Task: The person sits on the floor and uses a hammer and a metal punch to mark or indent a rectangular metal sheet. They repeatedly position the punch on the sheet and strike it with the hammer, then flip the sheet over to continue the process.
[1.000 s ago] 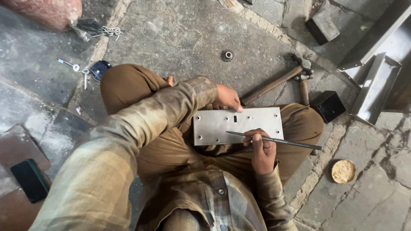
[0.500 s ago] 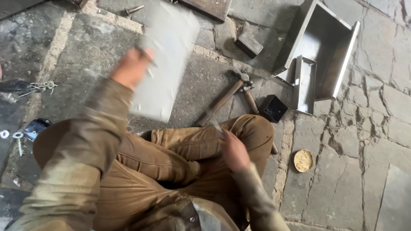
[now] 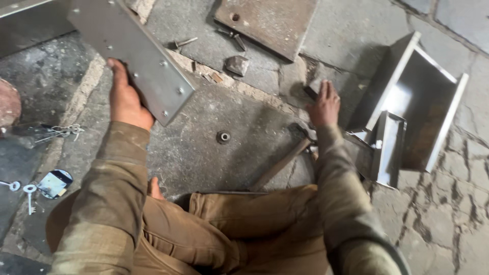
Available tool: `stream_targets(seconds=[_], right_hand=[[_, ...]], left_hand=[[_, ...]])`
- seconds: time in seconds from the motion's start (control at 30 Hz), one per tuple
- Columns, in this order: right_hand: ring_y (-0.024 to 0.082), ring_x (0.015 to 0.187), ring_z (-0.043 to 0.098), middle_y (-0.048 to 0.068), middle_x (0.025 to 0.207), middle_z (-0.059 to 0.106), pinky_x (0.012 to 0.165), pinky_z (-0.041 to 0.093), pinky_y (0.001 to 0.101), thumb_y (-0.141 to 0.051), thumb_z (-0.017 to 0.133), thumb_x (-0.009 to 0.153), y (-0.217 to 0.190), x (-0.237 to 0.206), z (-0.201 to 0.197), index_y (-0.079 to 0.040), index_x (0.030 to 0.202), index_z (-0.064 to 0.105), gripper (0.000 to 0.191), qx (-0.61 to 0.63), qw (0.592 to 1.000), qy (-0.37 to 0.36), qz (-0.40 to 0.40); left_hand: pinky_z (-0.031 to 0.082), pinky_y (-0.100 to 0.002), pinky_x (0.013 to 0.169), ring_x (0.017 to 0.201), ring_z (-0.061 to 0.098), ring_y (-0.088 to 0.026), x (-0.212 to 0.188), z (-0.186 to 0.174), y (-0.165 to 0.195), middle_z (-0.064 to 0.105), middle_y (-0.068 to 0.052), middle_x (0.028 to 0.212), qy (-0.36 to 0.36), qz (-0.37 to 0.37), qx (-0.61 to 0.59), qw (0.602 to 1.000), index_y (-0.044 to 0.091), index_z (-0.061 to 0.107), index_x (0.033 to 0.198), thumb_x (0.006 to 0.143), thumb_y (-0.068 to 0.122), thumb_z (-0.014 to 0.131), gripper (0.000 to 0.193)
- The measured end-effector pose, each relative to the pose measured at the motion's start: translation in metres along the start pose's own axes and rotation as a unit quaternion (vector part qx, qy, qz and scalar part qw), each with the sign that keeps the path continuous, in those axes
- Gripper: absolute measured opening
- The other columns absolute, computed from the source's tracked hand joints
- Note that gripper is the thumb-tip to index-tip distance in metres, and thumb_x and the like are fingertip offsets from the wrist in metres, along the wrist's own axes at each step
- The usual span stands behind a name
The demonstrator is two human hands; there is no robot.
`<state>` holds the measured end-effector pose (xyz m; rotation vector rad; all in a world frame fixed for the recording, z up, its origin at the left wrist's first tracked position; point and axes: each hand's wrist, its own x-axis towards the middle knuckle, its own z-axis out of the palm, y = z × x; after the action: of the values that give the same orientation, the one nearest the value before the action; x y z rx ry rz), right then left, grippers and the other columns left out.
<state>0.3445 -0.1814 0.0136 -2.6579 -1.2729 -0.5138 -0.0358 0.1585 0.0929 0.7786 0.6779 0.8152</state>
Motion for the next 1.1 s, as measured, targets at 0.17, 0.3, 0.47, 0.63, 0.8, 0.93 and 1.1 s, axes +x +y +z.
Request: stream_targets(seconds=[0.17,0.3,0.47,0.63,0.8,0.93,1.1], right_hand=[[0.043,0.120,0.054,0.019,0.134,0.055,0.104,0.043,0.0539,-0.031,0.092,0.073,0.016,0.049,0.031,-0.005,0.165,0.026,0.117,-0.021,0.979,-0.150,0.134],[0.039,0.122,0.059,0.014,0.133,0.059,0.098,0.051,0.0547,-0.029,0.097,0.070,0.010,0.052,0.020,-0.010,0.134,0.054,0.079,0.077,0.968,-0.128,0.202],[0.030,0.123,0.065,0.014,0.136,0.062,0.096,0.062,0.0405,-0.011,0.091,0.073,-0.038,0.017,0.016,-0.011,0.138,0.052,0.076,0.380,0.904,-0.010,0.195],[0.026,0.117,0.067,0.011,0.129,0.068,0.097,0.063,0.0392,-0.010,0.090,0.071,-0.155,-0.018,0.023,-0.011,0.135,0.051,0.075,0.590,0.779,-0.068,0.201],[0.028,0.123,0.067,0.013,0.134,0.067,0.102,0.060,0.0392,-0.013,0.089,0.077,-0.255,-0.056,0.000,-0.008,0.141,0.048,0.076,0.580,0.789,-0.164,0.121],[0.037,0.140,0.047,0.024,0.150,0.048,0.116,0.043,0.0496,-0.017,0.089,0.078,-0.264,-0.073,-0.026,-0.003,0.153,0.033,0.095,0.479,0.859,-0.179,-0.025],[0.043,0.137,0.037,0.030,0.151,0.035,0.112,0.035,0.0551,-0.022,0.090,0.077,-0.182,-0.124,-0.048,0.003,0.156,0.016,0.111,0.154,0.960,0.073,0.224]], left_hand=[[0.053,-0.048,0.112,0.137,0.058,-0.030,-0.004,0.021,-0.004,0.055,-0.018,0.149,0.011,-0.037,0.044,0.998,0.008,0.037,0.154,0.086,0.073,0.055,0.096],[0.054,-0.045,0.112,0.135,0.058,-0.025,-0.006,0.029,-0.001,0.056,-0.011,0.145,-0.035,0.010,0.027,0.999,0.007,0.039,0.154,0.087,0.069,0.065,0.094],[0.053,-0.042,0.113,0.135,0.057,-0.022,-0.005,0.031,-0.005,0.056,-0.009,0.146,-0.051,0.037,0.024,0.998,0.006,0.042,0.154,0.091,0.066,0.066,0.090],[0.048,-0.046,0.111,0.136,0.051,-0.026,-0.010,0.027,-0.018,0.053,-0.012,0.147,-0.011,0.010,0.058,0.998,0.008,0.035,0.155,0.087,0.067,0.065,0.095],[0.040,-0.048,0.119,0.145,0.046,-0.033,-0.012,0.016,-0.025,0.051,-0.019,0.154,-0.033,0.051,0.059,0.996,0.002,0.037,0.155,0.084,0.067,0.073,0.102],[0.047,-0.051,0.112,0.137,0.050,-0.032,-0.008,0.023,-0.038,0.054,-0.020,0.144,-0.020,0.007,0.096,0.995,0.005,0.037,0.150,0.077,0.059,0.079,0.100],[0.050,-0.047,0.107,0.127,0.060,-0.028,-0.003,0.040,-0.086,0.065,-0.013,0.135,-0.046,-0.013,0.175,0.983,0.006,0.051,0.144,0.086,0.054,0.072,0.078]])
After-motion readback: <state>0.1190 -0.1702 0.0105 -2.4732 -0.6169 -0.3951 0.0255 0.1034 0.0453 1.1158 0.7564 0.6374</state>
